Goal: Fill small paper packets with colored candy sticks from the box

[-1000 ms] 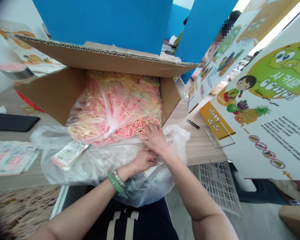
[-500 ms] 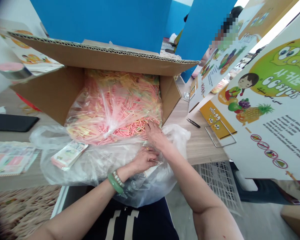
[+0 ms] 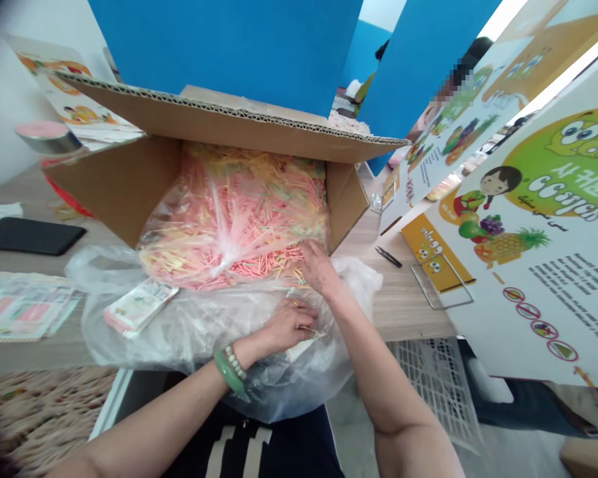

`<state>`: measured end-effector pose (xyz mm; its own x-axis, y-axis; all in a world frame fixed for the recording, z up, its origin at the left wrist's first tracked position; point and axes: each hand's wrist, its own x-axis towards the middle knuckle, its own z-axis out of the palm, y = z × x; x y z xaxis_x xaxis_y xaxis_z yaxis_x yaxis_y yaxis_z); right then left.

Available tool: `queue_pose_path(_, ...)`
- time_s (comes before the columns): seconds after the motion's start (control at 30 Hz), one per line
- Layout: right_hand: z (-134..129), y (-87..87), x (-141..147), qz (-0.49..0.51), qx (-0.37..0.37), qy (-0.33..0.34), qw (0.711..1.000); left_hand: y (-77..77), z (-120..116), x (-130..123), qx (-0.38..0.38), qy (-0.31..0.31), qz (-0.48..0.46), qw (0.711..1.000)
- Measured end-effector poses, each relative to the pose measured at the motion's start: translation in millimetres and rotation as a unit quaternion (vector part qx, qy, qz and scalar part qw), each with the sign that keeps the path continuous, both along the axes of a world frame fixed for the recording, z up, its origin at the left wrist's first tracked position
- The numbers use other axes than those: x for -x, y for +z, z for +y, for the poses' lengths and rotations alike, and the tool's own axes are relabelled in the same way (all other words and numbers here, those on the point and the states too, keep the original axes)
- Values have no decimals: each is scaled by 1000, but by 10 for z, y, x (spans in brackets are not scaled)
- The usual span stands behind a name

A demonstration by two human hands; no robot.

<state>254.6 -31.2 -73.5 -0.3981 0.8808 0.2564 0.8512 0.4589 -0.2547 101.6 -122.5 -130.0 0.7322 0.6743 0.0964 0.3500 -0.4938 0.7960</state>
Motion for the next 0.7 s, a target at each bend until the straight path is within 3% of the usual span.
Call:
queue_pose_path(0.23, -120, 4, 234, -103, -4, -63, 993, 43, -10, -40, -17, 11, 18, 1000)
queue_pose_path(0.33, -140, 2, 280, -76, -3, -90, 993, 95, -66, -23, -44, 13, 29, 999)
queue_pose_path(0.53, -137, 87, 244, 169, 11, -94, 981, 357, -248, 260, -106, 39, 22, 993)
queue_pose_path(0.63, -249, 156, 318, 314, 44, -86, 944, 448, -335, 528, -63, 97, -18, 993)
queue_pose_path(0.7, -369, 177, 420, 423, 82, -62, 900, 467, -387, 750, -14, 150, -58, 987)
